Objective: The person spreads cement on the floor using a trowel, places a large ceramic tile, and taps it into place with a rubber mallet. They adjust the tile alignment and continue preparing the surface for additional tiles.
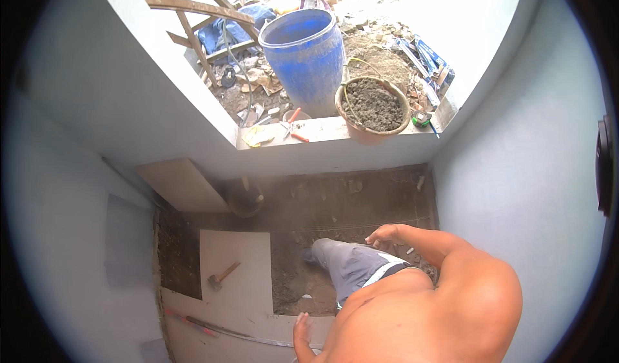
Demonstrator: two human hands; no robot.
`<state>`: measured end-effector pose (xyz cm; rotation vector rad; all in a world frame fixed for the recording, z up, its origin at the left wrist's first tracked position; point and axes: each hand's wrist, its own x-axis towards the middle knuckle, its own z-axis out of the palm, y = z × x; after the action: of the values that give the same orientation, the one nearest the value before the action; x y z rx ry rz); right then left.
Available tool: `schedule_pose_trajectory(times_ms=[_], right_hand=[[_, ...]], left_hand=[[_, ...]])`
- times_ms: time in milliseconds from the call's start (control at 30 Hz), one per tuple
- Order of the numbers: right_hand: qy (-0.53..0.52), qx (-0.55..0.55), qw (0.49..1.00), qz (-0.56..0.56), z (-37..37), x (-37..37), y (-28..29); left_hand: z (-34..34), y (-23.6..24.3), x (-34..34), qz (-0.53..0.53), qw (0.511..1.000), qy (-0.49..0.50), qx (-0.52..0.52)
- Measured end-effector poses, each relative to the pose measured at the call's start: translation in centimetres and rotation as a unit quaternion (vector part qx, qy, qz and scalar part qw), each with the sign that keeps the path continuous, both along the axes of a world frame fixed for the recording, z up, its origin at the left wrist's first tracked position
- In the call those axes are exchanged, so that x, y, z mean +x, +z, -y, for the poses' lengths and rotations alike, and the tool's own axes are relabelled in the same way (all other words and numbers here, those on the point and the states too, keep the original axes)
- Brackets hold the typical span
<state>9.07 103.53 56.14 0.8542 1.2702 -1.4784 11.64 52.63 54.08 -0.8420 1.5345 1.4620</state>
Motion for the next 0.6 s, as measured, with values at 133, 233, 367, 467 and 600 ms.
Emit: schedule_pose_trajectory(times_ms=[133, 233, 367, 467, 600], right_hand=[[-0.046, 0.02, 0.993, -0.105, -1.4, 1.6, 3.0], [0.025, 0.066, 0.98, -0.184, -3.5, 0.6, 8.0], [0.16, 0.168, 0.951, -0.204, -10.4, -2.1, 9.9], [-0.153, 0.008, 0.956, -0.251, -15.3, -7.6, 13.9], [-0.239, 0.186, 0.862, -0.406, -22.0, -18.4, 17.9]], left_hand=[[-4.3, -0.3, -0.1, 0.017, 1.0, 0.013, 0.008], [-7.4, -0.8, -0.1, 0.046, 0.998, 0.039, -0.029], [-9.0, -1.4, 0.9, 0.085, 0.986, 0.108, -0.092], [-9.1, -0.6, 5.0, 0.113, 0.966, 0.181, -0.145], [-10.8, -1.8, 6.2, 0.074, 0.954, 0.239, -0.167]])
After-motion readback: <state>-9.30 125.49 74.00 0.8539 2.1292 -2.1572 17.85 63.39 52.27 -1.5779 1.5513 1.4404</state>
